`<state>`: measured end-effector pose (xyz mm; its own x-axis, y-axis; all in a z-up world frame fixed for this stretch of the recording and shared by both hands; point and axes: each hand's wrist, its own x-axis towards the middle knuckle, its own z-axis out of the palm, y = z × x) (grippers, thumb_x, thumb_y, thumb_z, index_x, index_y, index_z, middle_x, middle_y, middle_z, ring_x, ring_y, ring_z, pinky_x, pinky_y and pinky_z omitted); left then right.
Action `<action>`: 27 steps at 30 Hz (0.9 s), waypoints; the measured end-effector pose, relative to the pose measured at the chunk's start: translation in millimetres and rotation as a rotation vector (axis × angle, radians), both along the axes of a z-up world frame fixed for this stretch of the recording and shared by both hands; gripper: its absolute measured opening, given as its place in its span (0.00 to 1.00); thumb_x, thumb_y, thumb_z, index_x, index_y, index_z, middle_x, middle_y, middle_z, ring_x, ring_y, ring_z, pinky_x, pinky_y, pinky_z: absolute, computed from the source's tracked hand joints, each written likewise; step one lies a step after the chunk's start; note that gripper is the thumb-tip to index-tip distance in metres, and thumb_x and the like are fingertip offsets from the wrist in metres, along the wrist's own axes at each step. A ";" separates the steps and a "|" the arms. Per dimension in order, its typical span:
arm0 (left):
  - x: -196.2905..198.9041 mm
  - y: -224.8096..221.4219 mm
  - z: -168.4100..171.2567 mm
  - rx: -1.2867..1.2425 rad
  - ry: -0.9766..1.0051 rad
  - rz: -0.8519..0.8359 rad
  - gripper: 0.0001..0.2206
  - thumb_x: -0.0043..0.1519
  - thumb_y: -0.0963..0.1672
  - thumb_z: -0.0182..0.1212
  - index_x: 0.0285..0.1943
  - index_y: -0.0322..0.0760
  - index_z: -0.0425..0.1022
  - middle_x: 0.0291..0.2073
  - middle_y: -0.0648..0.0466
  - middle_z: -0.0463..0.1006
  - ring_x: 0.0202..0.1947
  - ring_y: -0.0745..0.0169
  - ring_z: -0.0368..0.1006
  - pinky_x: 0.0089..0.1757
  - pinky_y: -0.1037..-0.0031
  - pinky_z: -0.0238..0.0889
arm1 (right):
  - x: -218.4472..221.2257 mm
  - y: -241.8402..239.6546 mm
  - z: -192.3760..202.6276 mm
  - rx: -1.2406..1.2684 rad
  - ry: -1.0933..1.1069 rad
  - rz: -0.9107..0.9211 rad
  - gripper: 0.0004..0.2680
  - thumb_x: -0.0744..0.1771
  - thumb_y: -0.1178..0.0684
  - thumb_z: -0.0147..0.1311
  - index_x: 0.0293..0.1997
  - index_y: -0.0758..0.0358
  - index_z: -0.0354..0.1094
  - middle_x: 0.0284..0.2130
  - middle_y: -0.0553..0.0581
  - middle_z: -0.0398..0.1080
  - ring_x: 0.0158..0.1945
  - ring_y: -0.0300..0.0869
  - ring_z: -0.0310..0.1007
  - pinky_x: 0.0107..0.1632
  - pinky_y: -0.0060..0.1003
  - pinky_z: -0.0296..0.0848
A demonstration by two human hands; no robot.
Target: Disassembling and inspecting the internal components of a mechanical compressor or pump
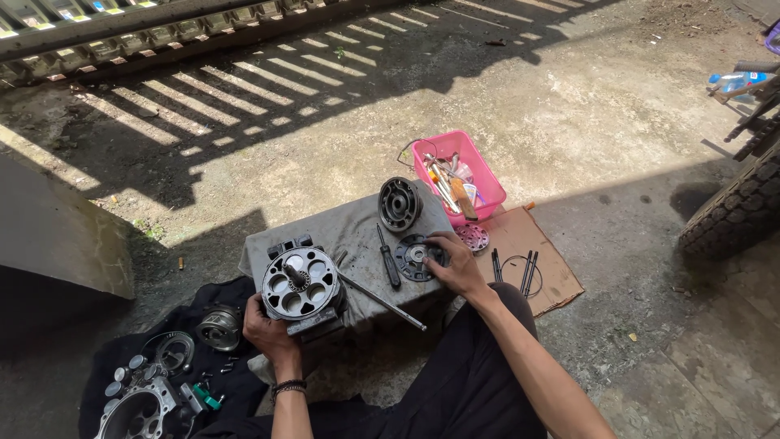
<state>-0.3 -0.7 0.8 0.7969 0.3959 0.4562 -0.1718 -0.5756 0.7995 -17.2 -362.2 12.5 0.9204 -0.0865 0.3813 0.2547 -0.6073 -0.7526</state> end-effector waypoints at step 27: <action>4.1 1.6 -8.7 0.001 0.019 0.016 0.13 0.61 0.45 0.61 0.43 0.24 0.77 0.32 0.45 0.80 0.27 0.50 0.70 0.34 0.63 0.64 | -1.1 3.9 -1.1 -0.098 0.040 0.006 0.13 0.61 0.52 0.64 0.47 0.61 0.77 0.54 0.56 0.70 0.57 0.48 0.69 0.59 0.40 0.68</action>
